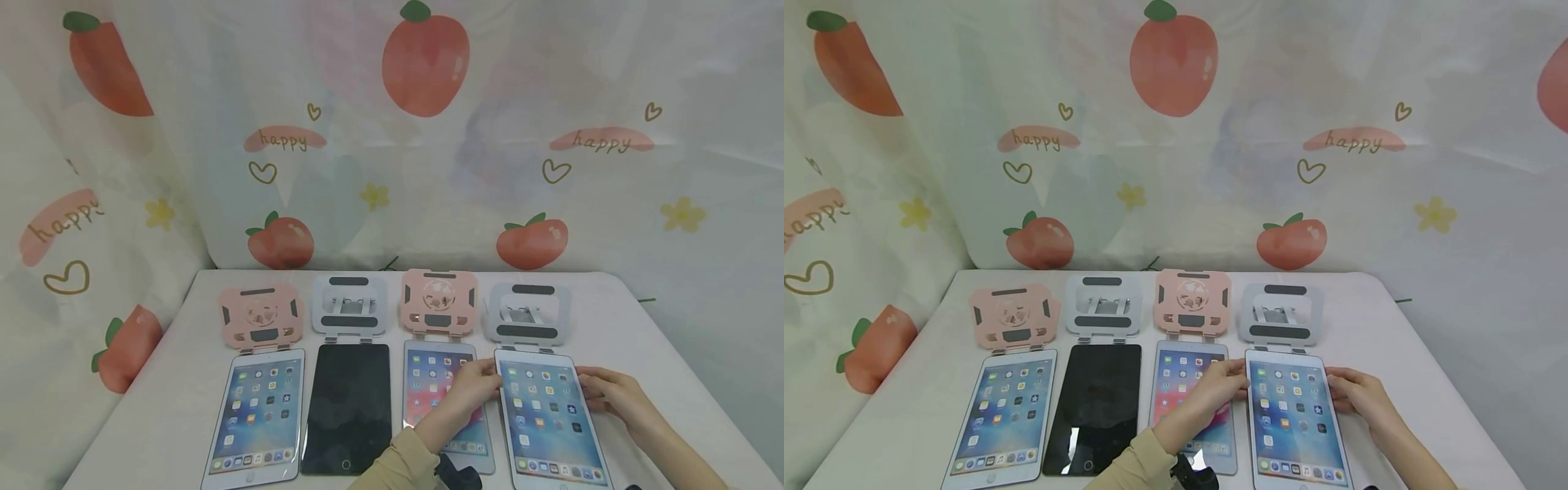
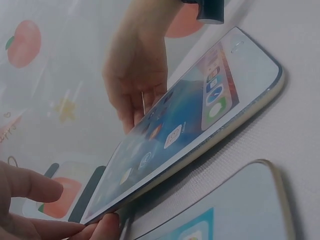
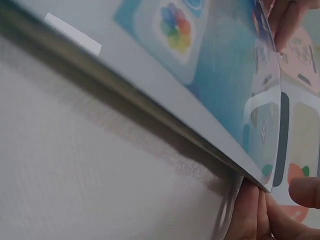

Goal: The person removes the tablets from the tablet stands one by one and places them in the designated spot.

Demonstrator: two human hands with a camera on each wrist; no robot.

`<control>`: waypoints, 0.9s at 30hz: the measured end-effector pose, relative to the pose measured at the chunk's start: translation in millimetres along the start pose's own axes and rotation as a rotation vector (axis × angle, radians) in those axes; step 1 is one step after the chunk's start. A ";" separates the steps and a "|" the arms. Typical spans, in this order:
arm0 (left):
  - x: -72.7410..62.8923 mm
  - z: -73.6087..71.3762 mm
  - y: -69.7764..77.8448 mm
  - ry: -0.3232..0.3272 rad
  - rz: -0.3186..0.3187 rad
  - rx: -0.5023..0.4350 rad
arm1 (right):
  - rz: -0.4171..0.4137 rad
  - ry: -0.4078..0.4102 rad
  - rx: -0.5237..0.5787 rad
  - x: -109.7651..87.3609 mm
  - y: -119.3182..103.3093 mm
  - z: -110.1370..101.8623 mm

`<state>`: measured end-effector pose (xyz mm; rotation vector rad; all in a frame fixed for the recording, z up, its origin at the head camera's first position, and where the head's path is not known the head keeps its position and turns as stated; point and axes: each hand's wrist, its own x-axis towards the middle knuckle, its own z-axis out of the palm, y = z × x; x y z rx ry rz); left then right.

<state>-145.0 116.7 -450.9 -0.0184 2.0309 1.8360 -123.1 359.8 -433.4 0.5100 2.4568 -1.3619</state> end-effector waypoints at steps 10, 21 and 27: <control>-1.3 4.7 -2.8 -0.046 0.032 -0.040 | 0.042 -0.025 0.052 3.5 4.2 -1.0; -7.2 5.3 -0.2 -0.088 0.085 -0.061 | 0.095 -0.036 0.064 6.6 1.1 1.0; -9.7 6.2 3.2 -0.092 0.075 -0.034 | 0.060 -0.030 0.019 5.4 -0.4 3.5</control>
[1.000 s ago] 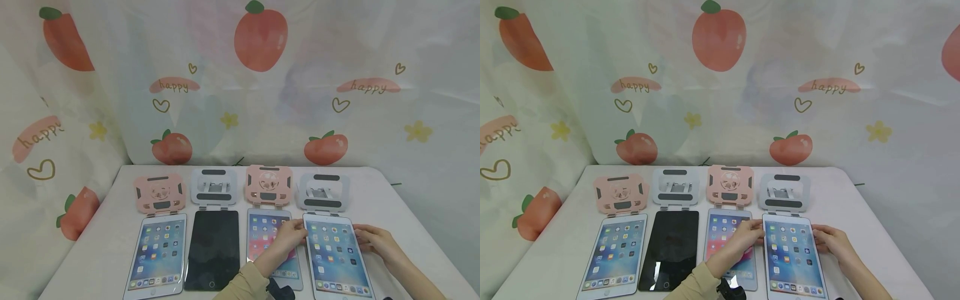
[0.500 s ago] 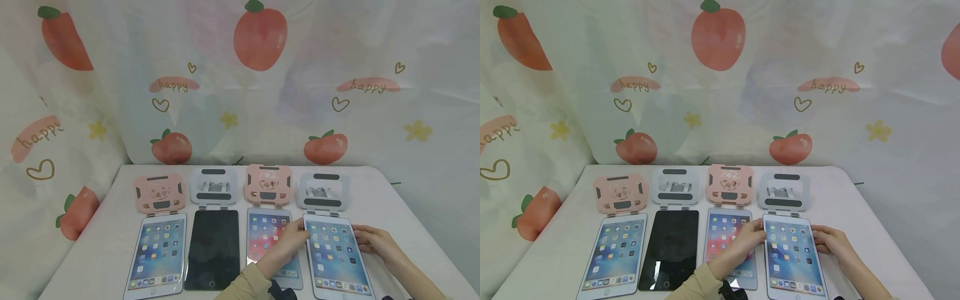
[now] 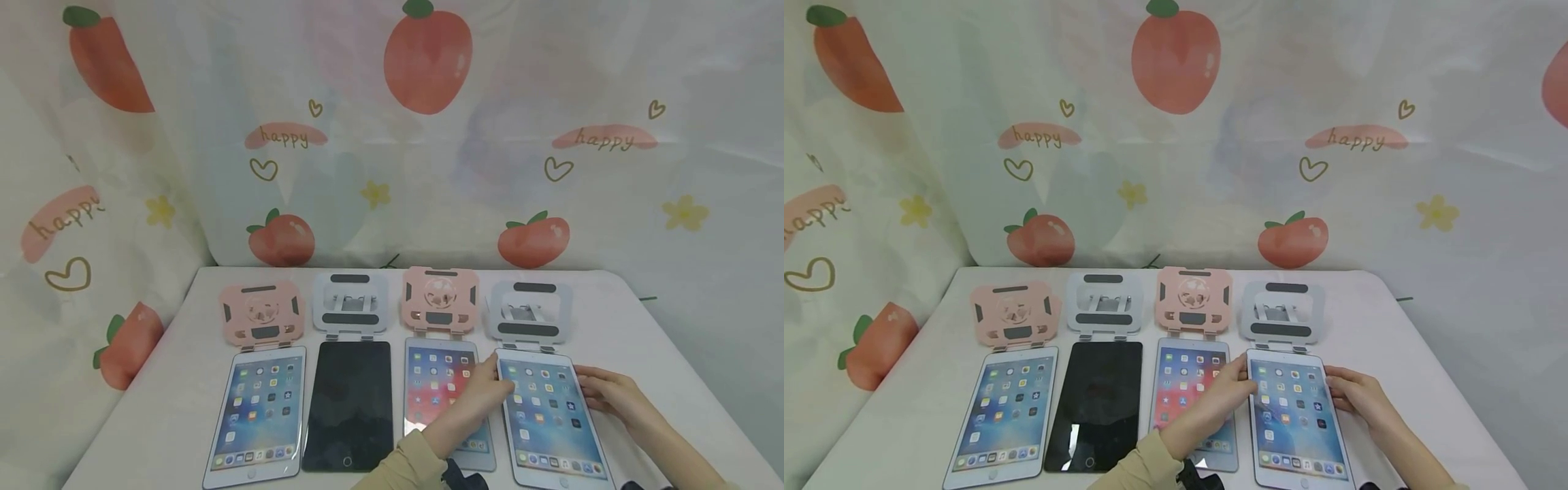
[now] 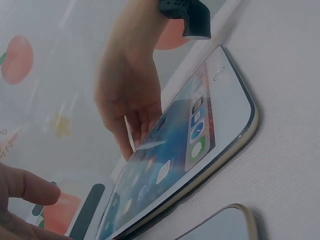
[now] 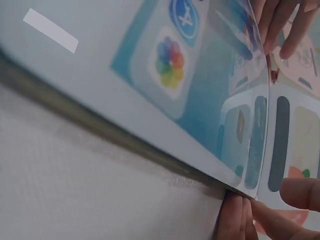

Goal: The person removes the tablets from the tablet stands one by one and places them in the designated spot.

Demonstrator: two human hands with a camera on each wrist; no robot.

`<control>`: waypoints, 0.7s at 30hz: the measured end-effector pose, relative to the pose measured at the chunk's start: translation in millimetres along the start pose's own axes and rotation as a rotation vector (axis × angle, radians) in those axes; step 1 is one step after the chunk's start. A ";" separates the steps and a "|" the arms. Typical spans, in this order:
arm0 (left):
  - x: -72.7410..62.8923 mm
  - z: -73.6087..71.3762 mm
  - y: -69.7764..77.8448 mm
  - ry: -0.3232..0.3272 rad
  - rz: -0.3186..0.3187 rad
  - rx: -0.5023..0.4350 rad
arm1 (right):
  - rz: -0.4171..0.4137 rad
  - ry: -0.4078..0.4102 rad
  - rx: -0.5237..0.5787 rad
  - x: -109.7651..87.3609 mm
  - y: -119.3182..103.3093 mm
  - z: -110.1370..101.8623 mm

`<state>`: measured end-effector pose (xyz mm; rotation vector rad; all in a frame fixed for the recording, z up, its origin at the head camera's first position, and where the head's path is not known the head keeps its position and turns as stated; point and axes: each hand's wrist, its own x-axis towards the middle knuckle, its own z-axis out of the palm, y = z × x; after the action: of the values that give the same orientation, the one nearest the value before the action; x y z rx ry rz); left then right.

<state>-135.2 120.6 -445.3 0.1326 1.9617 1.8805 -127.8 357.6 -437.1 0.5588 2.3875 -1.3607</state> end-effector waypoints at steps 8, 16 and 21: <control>0.2 0.2 5.3 0.007 -0.047 0.056 | -0.017 0.004 -0.054 2.0 0.3 -1.4; 3.8 -16.2 12.1 0.026 -0.030 0.155 | -0.140 -0.004 -0.293 52.2 40.2 -9.8; 3.2 -34.7 17.0 -0.014 0.022 0.189 | -0.276 0.050 -0.402 65.2 44.0 -11.4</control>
<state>-154.3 90.8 -429.5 0.2228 2.1335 1.6999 -163.8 399.0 -494.6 0.1595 2.7540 -0.9230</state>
